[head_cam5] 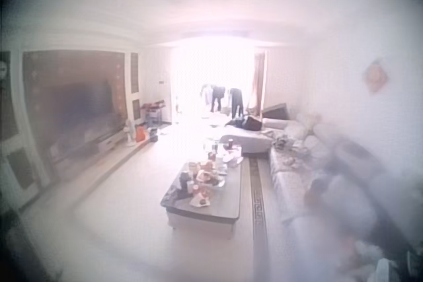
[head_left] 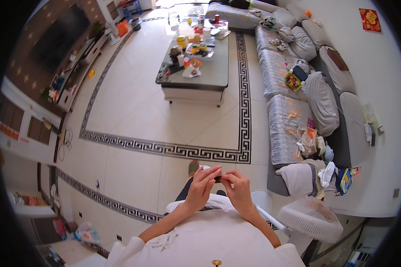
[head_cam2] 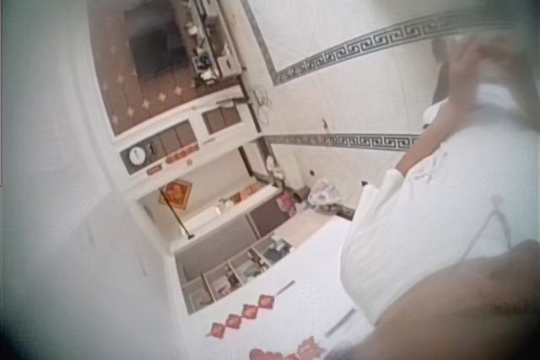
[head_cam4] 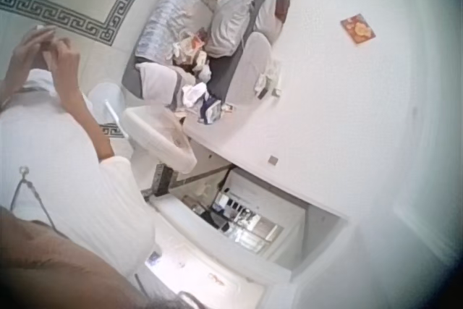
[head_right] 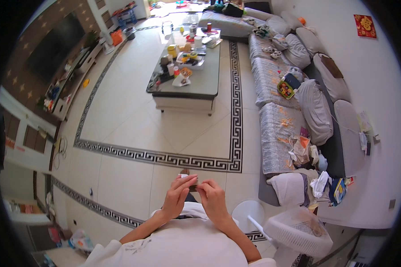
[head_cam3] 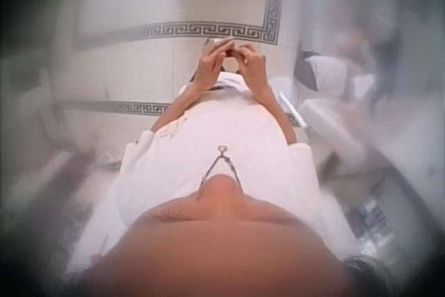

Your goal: The person takes a glue bottle and nozzle out of a box, trims the nozzle tip with scissors, applies glue into a sneaker, and presses the glued shoe parts together.

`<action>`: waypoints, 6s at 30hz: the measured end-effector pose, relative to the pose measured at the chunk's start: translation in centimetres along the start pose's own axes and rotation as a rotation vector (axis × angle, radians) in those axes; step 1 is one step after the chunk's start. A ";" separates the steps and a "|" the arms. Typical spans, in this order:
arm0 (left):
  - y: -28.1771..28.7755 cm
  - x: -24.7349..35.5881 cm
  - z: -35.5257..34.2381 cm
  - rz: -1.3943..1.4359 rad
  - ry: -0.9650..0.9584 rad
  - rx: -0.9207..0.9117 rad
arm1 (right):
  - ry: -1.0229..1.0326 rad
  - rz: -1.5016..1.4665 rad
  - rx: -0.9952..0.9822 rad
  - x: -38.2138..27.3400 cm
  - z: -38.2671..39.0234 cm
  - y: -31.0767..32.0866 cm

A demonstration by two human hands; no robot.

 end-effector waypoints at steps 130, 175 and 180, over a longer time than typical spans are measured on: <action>-73.0 -52.0 -148.6 1.295 2.723 0.932 | 0.032 -0.009 -1.827 75.0 -160.1 21.3; -77.0 -48.0 -130.8 -0.488 1.836 1.797 | 0.355 -0.609 -1.488 90.0 -146.2 44.3; -74.1 -49.1 -131.2 -0.508 1.840 1.537 | 0.366 -0.442 -1.647 91.5 -143.6 45.6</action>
Point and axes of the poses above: each hand's wrist, its own z-axis away from the middle knuckle, its own y-axis out of the back of the hand, x = y × z, the point moved 2 cm from there along -z, towards the middle knuckle, and after that the axes turned 1 degree about -z, right-handed, at the moved point
